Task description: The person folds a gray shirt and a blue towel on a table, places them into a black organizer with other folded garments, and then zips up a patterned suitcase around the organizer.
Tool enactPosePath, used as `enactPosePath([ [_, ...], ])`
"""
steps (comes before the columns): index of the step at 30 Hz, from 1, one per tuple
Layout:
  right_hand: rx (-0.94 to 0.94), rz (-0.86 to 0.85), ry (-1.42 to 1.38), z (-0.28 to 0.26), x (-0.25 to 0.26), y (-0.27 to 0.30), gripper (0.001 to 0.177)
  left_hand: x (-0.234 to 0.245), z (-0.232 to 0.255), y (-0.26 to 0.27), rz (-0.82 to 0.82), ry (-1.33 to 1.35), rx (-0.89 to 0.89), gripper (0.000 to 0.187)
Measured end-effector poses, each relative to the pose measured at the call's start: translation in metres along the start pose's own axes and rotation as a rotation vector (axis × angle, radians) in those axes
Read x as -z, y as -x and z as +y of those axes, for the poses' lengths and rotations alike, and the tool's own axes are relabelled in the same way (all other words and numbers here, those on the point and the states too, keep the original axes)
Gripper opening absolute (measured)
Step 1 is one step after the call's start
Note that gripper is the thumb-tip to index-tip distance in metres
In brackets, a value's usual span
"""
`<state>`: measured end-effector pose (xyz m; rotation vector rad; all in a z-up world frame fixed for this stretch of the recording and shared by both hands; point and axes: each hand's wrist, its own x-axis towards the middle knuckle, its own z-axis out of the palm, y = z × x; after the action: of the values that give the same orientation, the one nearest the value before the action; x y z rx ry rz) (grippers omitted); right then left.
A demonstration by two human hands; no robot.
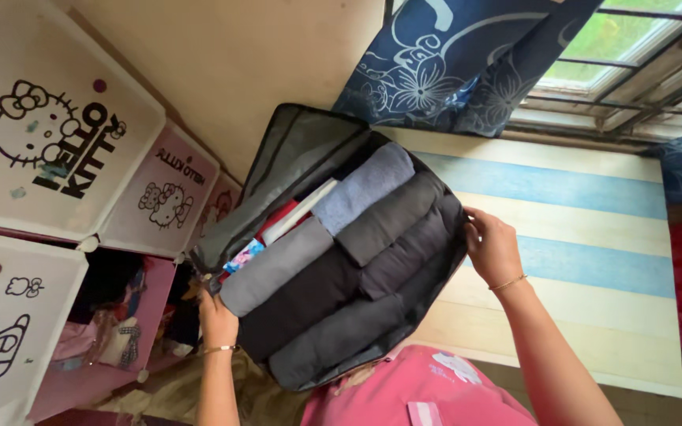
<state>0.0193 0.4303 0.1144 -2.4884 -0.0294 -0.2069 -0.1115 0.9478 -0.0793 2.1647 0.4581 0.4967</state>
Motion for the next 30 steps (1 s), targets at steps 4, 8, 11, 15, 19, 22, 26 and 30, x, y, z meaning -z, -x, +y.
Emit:
enactPosePath([
  [4, -0.028, -0.005, -0.029, 0.008, 0.002, 0.004, 0.031, 0.024, -0.037, -0.036, -0.169, 1.016, 0.749, 0.064],
  [8, -0.087, -0.119, 0.001, 0.018, 0.000, -0.002, 0.029, 0.021, -0.016, -0.111, -0.218, 0.867, 0.987, 0.082],
  [11, -0.091, -0.242, 0.100, 0.027, 0.004, -0.024, 0.027, 0.004, 0.022, -0.155, -0.224, 0.580, 1.005, 0.070],
  [15, -0.045, -0.350, 0.190, 0.038, 0.002, -0.040, 0.032, 0.021, 0.062, -0.173, -0.126, 0.888, 0.734, 0.052],
  [19, -0.082, -0.451, 0.268, 0.046, 0.002, -0.059, 0.035, 0.058, 0.102, -0.154, -0.145, 1.240, 0.311, 0.041],
  [22, -0.065, -0.534, 0.288, 0.043, 0.006, -0.073, 0.040, 0.087, 0.112, -0.128, -0.257, 1.213, 0.153, 0.040],
  [26, -0.091, -0.624, 0.238, 0.024, 0.014, -0.093, 0.052, 0.114, 0.099, -0.081, -0.201, -0.042, -0.502, 0.024],
  [30, -0.306, -0.652, 0.080, 0.012, 0.017, -0.096, 0.047, 0.113, 0.132, -0.023, -0.351, 0.409, -0.118, 0.022],
])
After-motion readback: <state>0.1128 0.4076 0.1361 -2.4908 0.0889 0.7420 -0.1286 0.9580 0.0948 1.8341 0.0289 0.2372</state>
